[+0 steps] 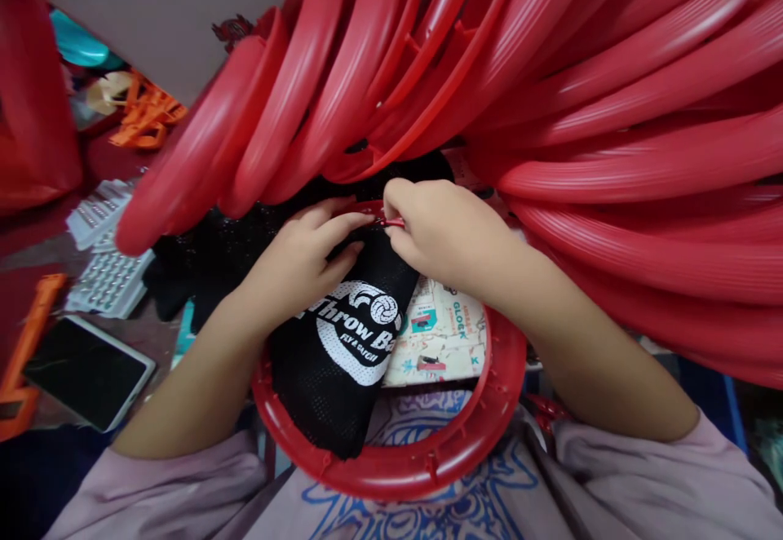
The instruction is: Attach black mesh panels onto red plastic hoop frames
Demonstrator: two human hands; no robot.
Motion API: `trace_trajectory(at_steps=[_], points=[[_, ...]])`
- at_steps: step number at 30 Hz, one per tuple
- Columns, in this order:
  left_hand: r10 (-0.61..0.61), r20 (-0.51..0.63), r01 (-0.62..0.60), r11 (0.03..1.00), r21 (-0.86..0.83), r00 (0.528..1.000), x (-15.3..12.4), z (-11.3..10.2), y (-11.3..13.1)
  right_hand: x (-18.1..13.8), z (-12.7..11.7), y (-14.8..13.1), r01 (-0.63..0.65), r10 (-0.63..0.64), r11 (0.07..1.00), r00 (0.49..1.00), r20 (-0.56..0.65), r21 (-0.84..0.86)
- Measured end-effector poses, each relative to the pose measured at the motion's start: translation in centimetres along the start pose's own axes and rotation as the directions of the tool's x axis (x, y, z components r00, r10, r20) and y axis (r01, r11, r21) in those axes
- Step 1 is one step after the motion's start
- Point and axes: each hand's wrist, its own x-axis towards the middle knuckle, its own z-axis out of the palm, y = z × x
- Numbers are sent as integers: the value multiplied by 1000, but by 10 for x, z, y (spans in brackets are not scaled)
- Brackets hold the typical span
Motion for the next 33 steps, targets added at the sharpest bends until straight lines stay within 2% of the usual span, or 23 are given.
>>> trace_trajectory(at_steps=[2, 4, 6, 8, 9, 12, 16, 20, 23, 26, 30, 33], points=[[-47, 8, 46, 997, 55, 999, 2, 1, 4, -7, -6, -1, 36, -35, 999, 994, 107, 0], [-96, 14, 93, 986, 137, 995, 2, 0, 8, -15, -7, -3, 111, -83, 989, 960, 268, -93], [-138, 21, 129, 965, 226, 990, -2, -2, 13, -23, 0, -6, 209, -126, 953, 930, 346, -217], [-175, 11, 162, 935, 315, 985, -9, -6, 16, -28, 9, -11, 234, -120, 924, 928, 352, -302], [-192, -3, 181, 916, 359, 981, -13, -7, 18, -29, 13, -16, 204, -80, 927, 928, 363, -316], [-235, -49, 229, 845, 484, 971, -26, -12, 20, -28, 22, -29, 85, 39, 956, 912, 407, -280], [-290, -44, 263, 778, 571, 956, -38, -20, 24, -20, 28, -36, 54, 45, 966, 928, 370, -254], [-360, 7, 307, 807, 504, 933, -37, -30, 26, -13, 31, -31, 98, -28, 975, 943, 332, -198], [-284, 28, 255, 896, 363, 958, -28, -33, 21, -11, 33, -26, 111, -59, 979, 957, 284, -171], [-171, 41, 159, 967, 200, 984, -15, -32, 13, -10, 37, -25, 73, -28, 981, 971, 238, -180], [-189, 47, 184, 979, 87, 981, -2, -28, 6, -8, 41, -23, 59, -17, 984, 971, 240, -169], [-141, 61, 145, 987, -63, 988, 1, -23, 4, -6, 42, -21, 68, -28, 986, 968, 251, -152]])
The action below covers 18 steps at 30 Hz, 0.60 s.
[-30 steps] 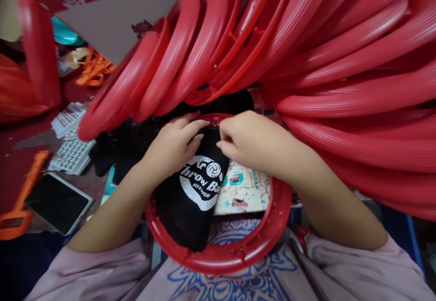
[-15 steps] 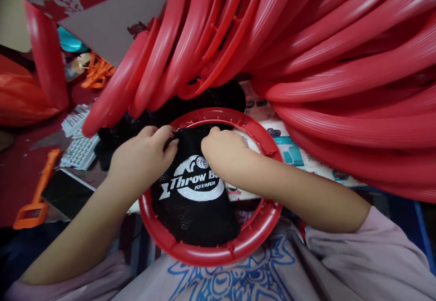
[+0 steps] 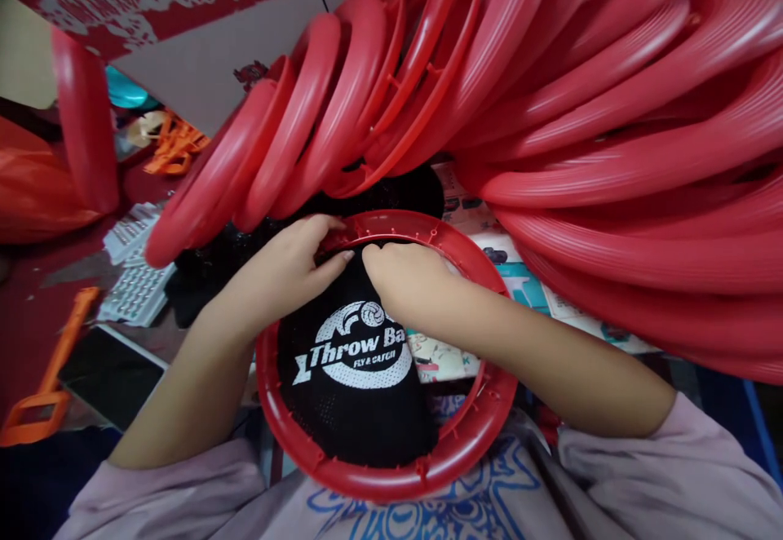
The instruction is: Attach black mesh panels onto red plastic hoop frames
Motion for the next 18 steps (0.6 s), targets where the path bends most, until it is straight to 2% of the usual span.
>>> trace_trajectory(at_steps=[5, 8, 11, 13, 15, 18], points=[[-34, -107, 13, 981, -192, 994, 0, 9, -7, 2, -4, -1, -62, 64, 998, 996, 68, -25], [-11, -155, -18, 983, -183, 988, -2, 13, -11, 3, -8, -5, -42, 48, 998, 989, 137, -45], [31, -192, -64, 984, -168, 981, -5, 16, -15, 0, -11, -6, -4, 7, 999, 995, 100, -35], [33, -195, -68, 982, -174, 980, -6, 17, -16, -3, -15, -3, 10, -12, 998, 999, 30, 57], [18, -191, -56, 979, -194, 981, -6, 17, -16, -6, -19, 2, 21, -16, 971, 1000, -23, 237], [-24, -180, -26, 962, -271, 983, -7, 16, -17, -9, -23, 10, 110, -74, 814, 994, -86, 571]])
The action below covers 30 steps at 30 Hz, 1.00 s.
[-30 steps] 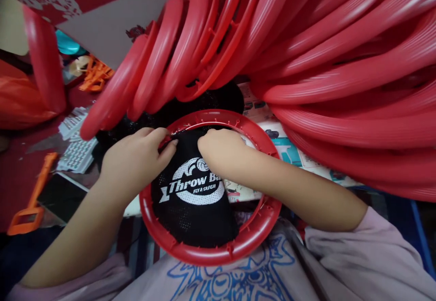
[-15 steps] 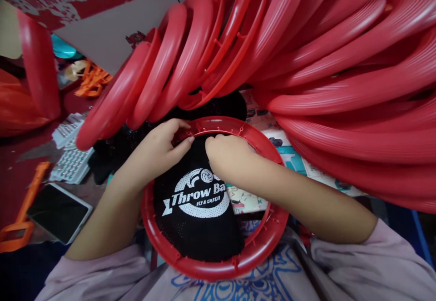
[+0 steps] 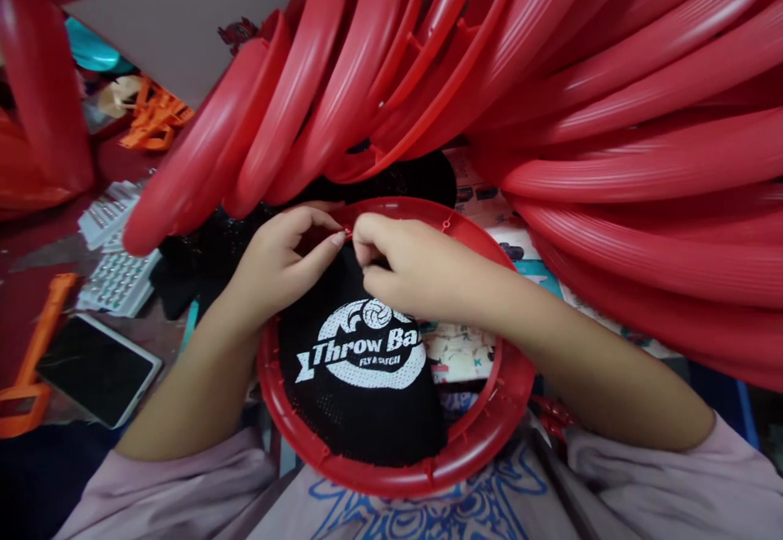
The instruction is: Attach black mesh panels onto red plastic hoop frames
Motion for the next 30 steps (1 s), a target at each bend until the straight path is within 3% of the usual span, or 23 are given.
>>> trace_trajectory(at_steps=[2, 4, 8, 13, 18, 23, 26, 30], points=[[-40, -4, 40, 997, -66, 999, 0, -1, -1, -1, -3, 3, 83, -82, 981, 997, -10, 177], [-73, -5, 71, 989, -131, 997, -1, -2, -1, -1, -4, 5, 127, -116, 968, 991, -64, 214], [-66, 46, 73, 980, -185, 997, 0, -7, -3, 3, -3, 7, 113, -96, 989, 980, -172, 94], [-46, 107, 64, 982, -175, 993, 3, -10, -4, 3, -9, 5, 100, -106, 993, 988, -110, -58], [-73, 119, 103, 958, -269, 990, 2, -10, -6, -3, -19, 3, 142, -143, 986, 990, -1, -89], [-123, 120, 155, 937, -314, 985, 1, -9, -10, -1, -19, 5, 172, -174, 975, 985, -3, -138], [-110, 96, 133, 951, -279, 989, 3, -4, -9, 3, -13, 8, 128, -136, 970, 990, -24, -208], [-33, 41, 36, 995, -90, 999, 6, 4, -6, 6, 0, 13, 25, -62, 903, 995, -72, -429]])
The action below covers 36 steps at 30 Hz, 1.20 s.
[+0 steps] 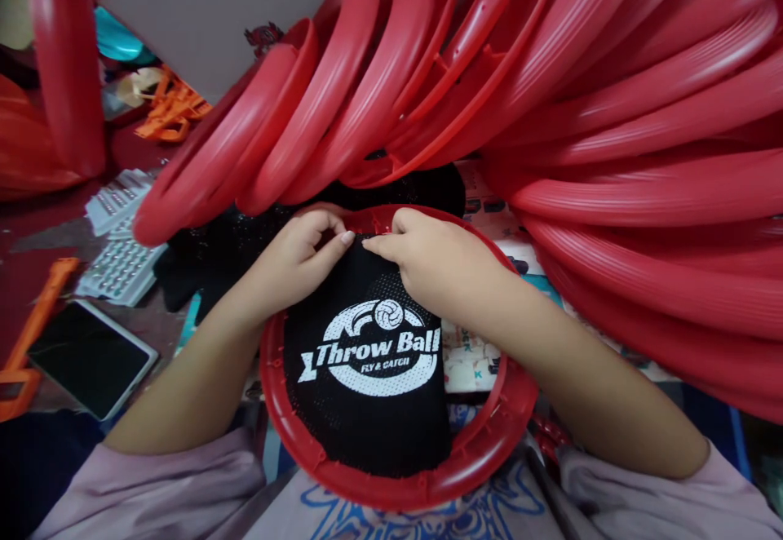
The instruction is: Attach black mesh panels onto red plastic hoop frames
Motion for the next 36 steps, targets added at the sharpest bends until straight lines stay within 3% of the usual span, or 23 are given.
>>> trace_trajectory(at_steps=[5, 26, 36], points=[[1, -19, 1, 995, 95, 1000, 2, 4, 2, -1, 9, -4, -29, 17, 974, 998, -59, -223], [-66, -9, 67, 977, 203, 998, 8, 5, 7, 1, 13, -10, -54, 16, 907, 995, -94, -417], [-73, 22, 70, 990, 120, 997, 8, 4, 8, -4, 6, -13, -31, 18, 892, 999, -35, -450]])
